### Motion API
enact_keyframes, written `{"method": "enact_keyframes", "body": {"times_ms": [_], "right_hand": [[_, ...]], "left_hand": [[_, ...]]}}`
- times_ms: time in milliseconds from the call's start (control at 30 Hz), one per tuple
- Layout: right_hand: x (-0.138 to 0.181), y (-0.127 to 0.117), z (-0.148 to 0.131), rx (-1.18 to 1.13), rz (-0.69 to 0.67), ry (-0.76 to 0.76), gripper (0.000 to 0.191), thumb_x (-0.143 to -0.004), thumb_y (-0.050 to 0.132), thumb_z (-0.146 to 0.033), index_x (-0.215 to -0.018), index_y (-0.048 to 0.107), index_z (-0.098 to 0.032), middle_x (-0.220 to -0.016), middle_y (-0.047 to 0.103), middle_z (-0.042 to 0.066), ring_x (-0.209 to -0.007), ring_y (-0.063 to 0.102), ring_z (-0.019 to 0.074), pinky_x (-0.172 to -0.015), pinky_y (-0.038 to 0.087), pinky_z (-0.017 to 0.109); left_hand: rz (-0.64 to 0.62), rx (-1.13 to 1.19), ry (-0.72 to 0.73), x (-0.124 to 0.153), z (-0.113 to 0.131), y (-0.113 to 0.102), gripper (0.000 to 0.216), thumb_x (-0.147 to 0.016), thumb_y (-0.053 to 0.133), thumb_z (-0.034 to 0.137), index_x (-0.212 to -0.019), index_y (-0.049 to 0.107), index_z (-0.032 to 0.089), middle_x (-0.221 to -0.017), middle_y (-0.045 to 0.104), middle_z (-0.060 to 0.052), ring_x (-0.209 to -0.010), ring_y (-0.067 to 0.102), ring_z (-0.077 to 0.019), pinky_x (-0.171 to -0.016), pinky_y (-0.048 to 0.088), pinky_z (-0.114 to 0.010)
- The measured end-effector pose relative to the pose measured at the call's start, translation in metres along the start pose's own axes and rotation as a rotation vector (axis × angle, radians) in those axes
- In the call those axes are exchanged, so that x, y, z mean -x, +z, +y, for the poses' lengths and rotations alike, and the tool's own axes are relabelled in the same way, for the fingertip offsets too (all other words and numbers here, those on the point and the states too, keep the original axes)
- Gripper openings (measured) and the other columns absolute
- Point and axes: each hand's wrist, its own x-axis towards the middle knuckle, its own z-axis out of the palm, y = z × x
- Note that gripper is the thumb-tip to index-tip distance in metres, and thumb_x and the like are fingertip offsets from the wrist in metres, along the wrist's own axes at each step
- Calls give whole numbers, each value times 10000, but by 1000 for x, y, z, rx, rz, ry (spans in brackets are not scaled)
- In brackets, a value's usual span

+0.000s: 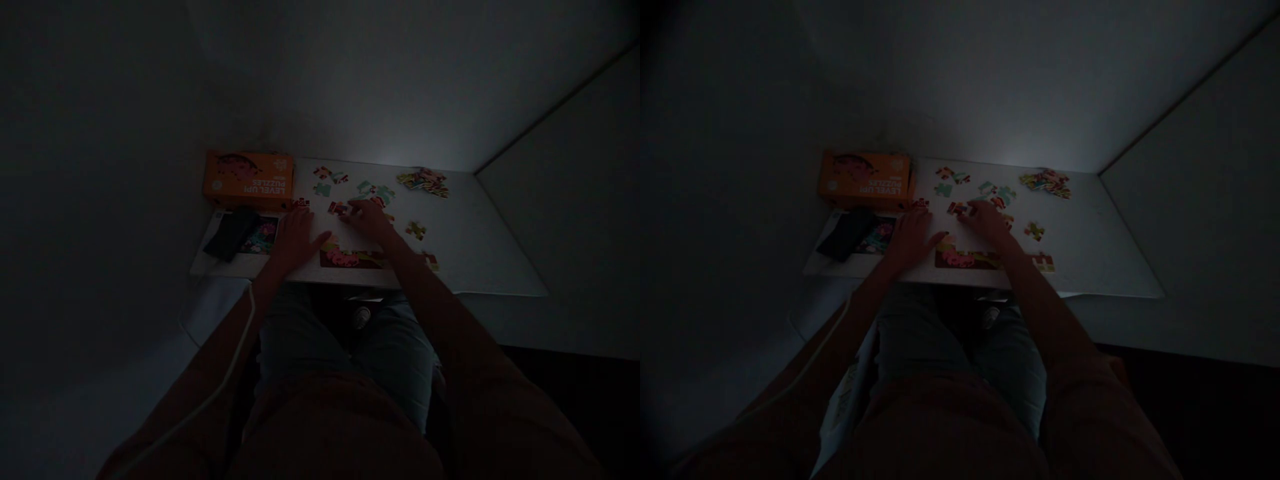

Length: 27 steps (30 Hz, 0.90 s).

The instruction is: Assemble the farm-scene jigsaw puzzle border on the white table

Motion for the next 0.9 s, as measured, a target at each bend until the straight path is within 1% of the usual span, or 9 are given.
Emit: {"method": "enact_keyframes", "body": {"times_ms": [67, 167, 233, 333, 467, 567, 667, 800, 900], "right_hand": [[-12, 4, 2, 36, -23, 0, 456, -907, 810, -486, -1296, 807, -246, -1160, 795, 139, -1040, 723, 356, -969, 602, 536], [-15, 1, 2, 33, -71, -18, 370, -921, 810, -463, -1216, 841, -241, -1113, 799, 121, -986, 724, 320, -942, 592, 483], [-9, -2, 1, 11, -76, -28, 362, -912, 828, -457, -1186, 847, -221, -1075, 795, 118, -940, 714, 295, -917, 583, 453], [4, -4, -2, -77, -85, -46, 380, -896, 856, -477, -1162, 843, -206, -1035, 785, 109, -880, 697, 269, -845, 577, 422], [18, -3, -7, -123, -167, -104, 393, -897, 858, -511, -1173, 832, -232, -1061, 777, 99, -899, 692, 273, -858, 582, 428], [27, -5, -12, -89, -151, -124, 389, -932, 814, -472, -1260, 811, -264, -1172, 767, 115, -985, 703, 307, -926, 595, 469], [43, -7, -16, -103, -95, -197, 373, -1020, 703, -467, -1348, 787, -311, -1329, 731, 120, -1147, 706, 343, -1036, 587, 517], [67, -7, -17, -27, -146, -346, 418, -1090, 601, -456, -1476, 731, -361, -1515, 680, 86, -1381, 630, 376, -1203, 486, 595], [77, -4, -17, 51, -177, -353, 486, -1103, 576, -452, -1576, 655, -373, -1607, 628, 62, -1445, 584, 398, -1215, 449, 661]], "left_hand": [[16, 15, -20, -2, -1, 1, 636, -1151, 447, 601, -1563, 559, 129, -1685, 509, -183, -1607, 417, -329, -1343, 332, -510], [30, 29, -29, -3, -2, 2, 553, -1172, 402, 549, -1558, 577, 194, -1671, 534, -147, -1599, 430, -311, -1331, 348, -513], [44, 47, -33, -3, -2, 2, 516, -1188, 357, 500, -1558, 584, 221, -1664, 548, -126, -1593, 437, -297, -1326, 353, -510], [64, 85, -39, -3, -3, 2, 511, -1195, 325, 439, -1556, 598, 203, -1659, 560, -119, -1585, 443, -290, -1326, 352, -506], [54, 95, -26, -5, -4, 3, 498, -1179, 385, 447, -1565, 620, 236, -1645, 577, -110, -1560, 467, -305, -1321, 357, -529], [54, 98, 39, -4, -5, 0, 452, -1152, 489, 472, -1500, 691, 265, -1625, 597, -85, -1551, 475, -305, -1306, 376, -521], [32, 111, 123, -1, -4, -4, 358, -1124, 567, 424, -1408, 753, 310, -1565, 657, -37, -1531, 507, -283, -1281, 401, -510], [-7, 110, 245, 2, 0, -7, 399, -1119, 570, 379, -1488, 710, 319, -1583, 659, -6, -1528, 522, -278, -1286, 391, -531], [-19, 112, 236, 3, 2, -6, 387, -1121, 560, 392, -1459, 737, 329, -1556, 682, -7, -1516, 542, -289, -1274, 398, -557]]}}
